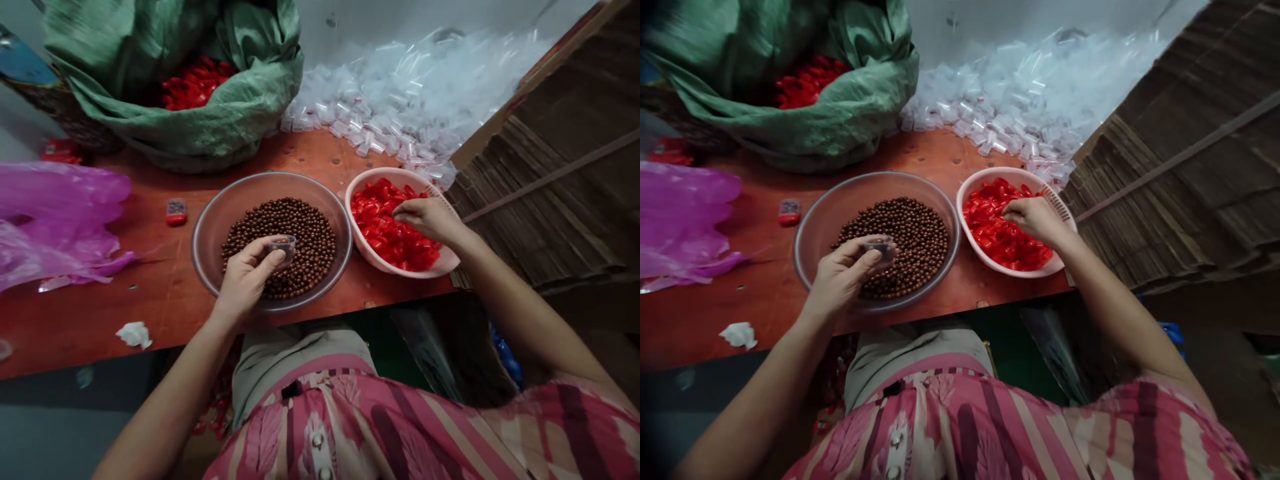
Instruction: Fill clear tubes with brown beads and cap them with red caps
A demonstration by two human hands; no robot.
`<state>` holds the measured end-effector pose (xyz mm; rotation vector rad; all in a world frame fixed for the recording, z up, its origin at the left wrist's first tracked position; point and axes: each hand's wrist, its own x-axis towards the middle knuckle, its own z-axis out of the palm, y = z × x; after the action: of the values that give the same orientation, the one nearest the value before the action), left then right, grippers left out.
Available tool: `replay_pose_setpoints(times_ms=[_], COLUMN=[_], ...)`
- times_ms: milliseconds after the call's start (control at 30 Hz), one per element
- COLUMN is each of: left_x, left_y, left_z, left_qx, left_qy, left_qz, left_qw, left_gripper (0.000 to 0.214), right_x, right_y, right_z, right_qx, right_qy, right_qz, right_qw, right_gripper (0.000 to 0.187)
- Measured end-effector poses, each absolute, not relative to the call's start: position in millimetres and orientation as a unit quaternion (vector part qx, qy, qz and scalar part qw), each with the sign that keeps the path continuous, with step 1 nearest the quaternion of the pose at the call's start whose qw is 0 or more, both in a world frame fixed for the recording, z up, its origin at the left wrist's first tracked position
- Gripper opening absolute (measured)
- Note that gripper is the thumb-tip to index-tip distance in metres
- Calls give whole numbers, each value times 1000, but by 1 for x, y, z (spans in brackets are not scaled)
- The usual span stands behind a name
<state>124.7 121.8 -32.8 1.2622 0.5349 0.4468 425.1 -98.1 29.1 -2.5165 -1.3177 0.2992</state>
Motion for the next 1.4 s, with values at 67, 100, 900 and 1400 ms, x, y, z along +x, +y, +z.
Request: replay_pose_setpoints(times_ms=[67, 100, 900, 1400], left_x=[125, 125, 132, 117], left_y=[122, 122, 106, 100], left_z=[-32, -32, -15, -32], left_qx=[584, 588, 716, 786], left_qy=[246, 247, 153, 132], left_qz=[204, 203, 206, 369], left_qw=[746, 743, 649, 477], left_gripper=[35, 36, 26, 20], right_x=[433, 435, 325, 273], right_y=[-106, -107, -40, -10], right_z=[15, 9, 36, 33], right_qx=[-885, -884, -705, -631], right_qy=[-456, -462, -424, -722], right_qz=[80, 68, 252, -12], right_qw=[44, 11, 510, 283], right_gripper=[21, 24, 26, 12])
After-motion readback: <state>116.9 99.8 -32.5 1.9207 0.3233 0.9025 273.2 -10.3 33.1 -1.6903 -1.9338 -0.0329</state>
